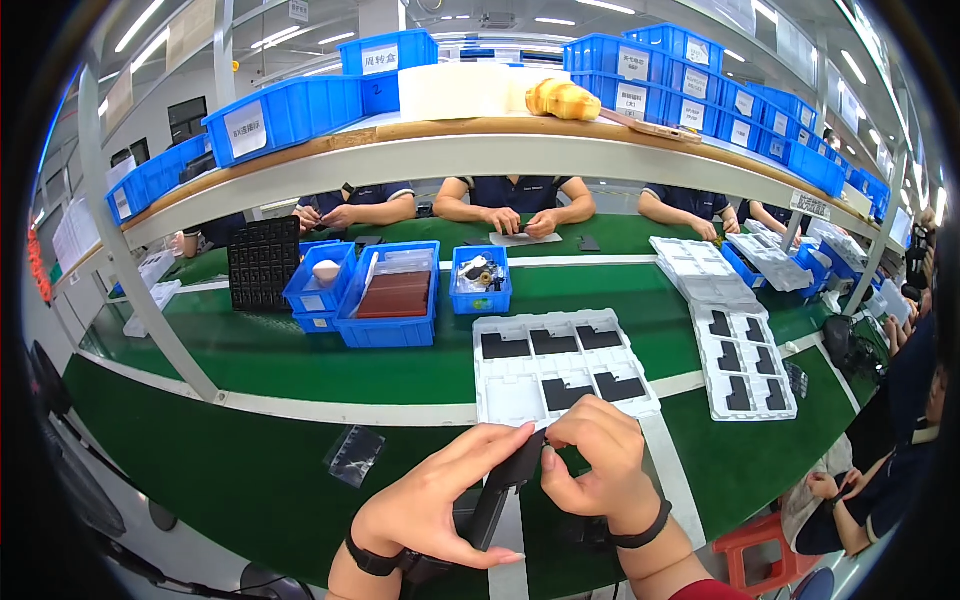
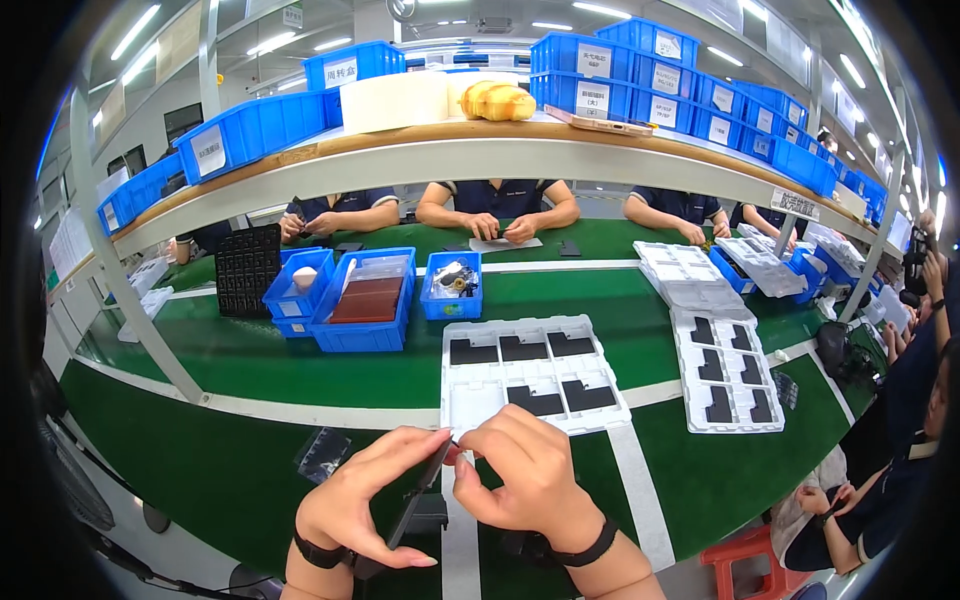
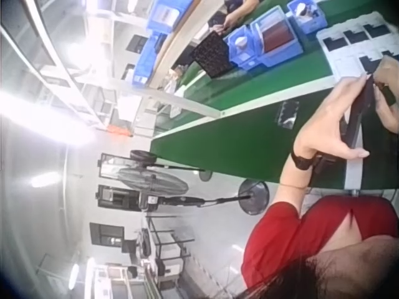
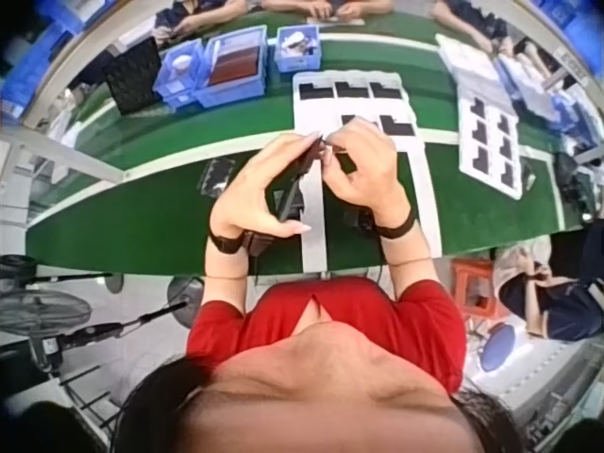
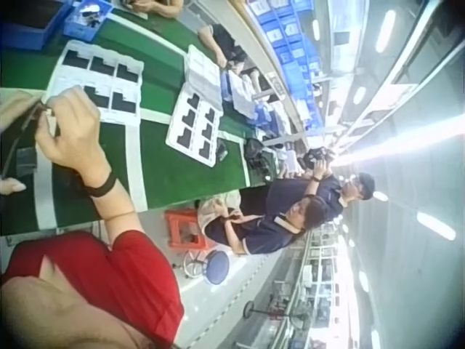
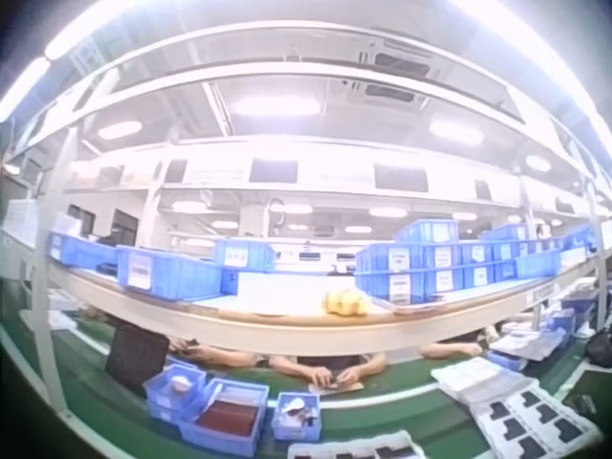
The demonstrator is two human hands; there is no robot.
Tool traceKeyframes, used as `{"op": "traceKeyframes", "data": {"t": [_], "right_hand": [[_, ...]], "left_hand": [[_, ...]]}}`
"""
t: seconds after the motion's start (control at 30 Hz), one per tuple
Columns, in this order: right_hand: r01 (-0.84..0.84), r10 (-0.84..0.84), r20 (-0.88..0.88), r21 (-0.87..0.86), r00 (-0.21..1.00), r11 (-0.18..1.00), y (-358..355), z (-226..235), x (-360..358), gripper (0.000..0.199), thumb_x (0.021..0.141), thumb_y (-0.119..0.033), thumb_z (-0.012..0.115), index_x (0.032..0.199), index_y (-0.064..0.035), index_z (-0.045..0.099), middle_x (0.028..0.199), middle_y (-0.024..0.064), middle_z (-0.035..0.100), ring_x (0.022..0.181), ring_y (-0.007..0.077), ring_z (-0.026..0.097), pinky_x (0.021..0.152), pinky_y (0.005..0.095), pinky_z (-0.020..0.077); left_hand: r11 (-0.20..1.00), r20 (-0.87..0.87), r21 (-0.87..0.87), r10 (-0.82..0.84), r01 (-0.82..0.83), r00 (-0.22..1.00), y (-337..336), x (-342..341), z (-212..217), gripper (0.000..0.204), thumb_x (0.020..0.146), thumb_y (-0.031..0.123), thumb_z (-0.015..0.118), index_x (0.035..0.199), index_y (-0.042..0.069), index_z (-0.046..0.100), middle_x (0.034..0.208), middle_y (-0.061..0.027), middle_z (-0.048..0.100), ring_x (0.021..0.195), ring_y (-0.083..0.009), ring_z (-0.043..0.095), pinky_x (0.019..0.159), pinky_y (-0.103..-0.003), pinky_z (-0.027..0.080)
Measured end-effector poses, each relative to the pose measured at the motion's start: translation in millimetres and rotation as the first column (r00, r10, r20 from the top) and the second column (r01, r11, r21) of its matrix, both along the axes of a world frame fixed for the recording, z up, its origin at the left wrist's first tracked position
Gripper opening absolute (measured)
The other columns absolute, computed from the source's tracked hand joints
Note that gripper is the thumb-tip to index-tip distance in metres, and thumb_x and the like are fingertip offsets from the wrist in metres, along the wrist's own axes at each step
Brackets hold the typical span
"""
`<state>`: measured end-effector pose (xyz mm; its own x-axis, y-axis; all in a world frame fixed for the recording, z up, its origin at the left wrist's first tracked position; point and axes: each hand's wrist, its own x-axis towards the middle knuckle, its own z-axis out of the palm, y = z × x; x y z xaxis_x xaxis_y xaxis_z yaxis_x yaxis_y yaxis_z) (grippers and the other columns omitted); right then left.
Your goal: Assembling black electronic or hardware components on a factory production line.
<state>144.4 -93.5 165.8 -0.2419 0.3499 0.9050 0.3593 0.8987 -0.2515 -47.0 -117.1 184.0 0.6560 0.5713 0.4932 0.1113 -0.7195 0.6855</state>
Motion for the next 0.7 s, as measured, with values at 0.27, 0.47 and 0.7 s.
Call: {"op": "traceKeyframes", "data": {"t": [0.27,0.47,0.7], "right_hand": [[0.022,-0.022,0.015,0.016,1.000,1.000,5.4,3.6,-0.4,0.015,0.054,0.000,0.059,0.067,-0.0010,0.053,0.058,0.0063,0.050,0.049,0.0210,0.049,0.043,0.0278,0.0398],[0.097,-0.099,0.046,0.043,0.994,0.994,3.7,3.3,-1.3,0.015,0.052,0.000,0.057,0.066,-0.0007,0.051,0.058,0.0061,0.048,0.048,0.0212,0.048,0.042,0.0275,0.0389],[0.217,-0.204,0.187,-0.054,0.961,0.975,-6.4,4.8,0.4,0.017,0.051,0.003,0.049,0.069,0.0027,0.049,0.059,0.0096,0.045,0.050,0.0238,0.045,0.042,0.0305,0.0384]], "left_hand": [[1.000,-0.021,0.008,-0.019,0.019,1.000,6.7,3.5,-0.9,0.089,0.056,0.024,0.078,0.128,-0.004,0.034,0.115,-0.0185,0.045,0.102,-0.0285,0.048,0.086,-0.033,0.041],[1.000,-0.020,0.026,-0.008,0.008,1.000,8.3,8.3,-2.4,0.090,0.056,0.024,0.078,0.129,-0.004,0.033,0.114,-0.0182,0.045,0.101,-0.0282,0.048,0.085,-0.033,0.041],[0.973,-0.054,0.099,0.214,-0.208,0.975,7.5,21.2,-12.8,0.092,0.054,0.023,0.080,0.128,-0.005,0.034,0.113,-0.0181,0.044,0.100,-0.0286,0.047,0.085,-0.034,0.040]]}}
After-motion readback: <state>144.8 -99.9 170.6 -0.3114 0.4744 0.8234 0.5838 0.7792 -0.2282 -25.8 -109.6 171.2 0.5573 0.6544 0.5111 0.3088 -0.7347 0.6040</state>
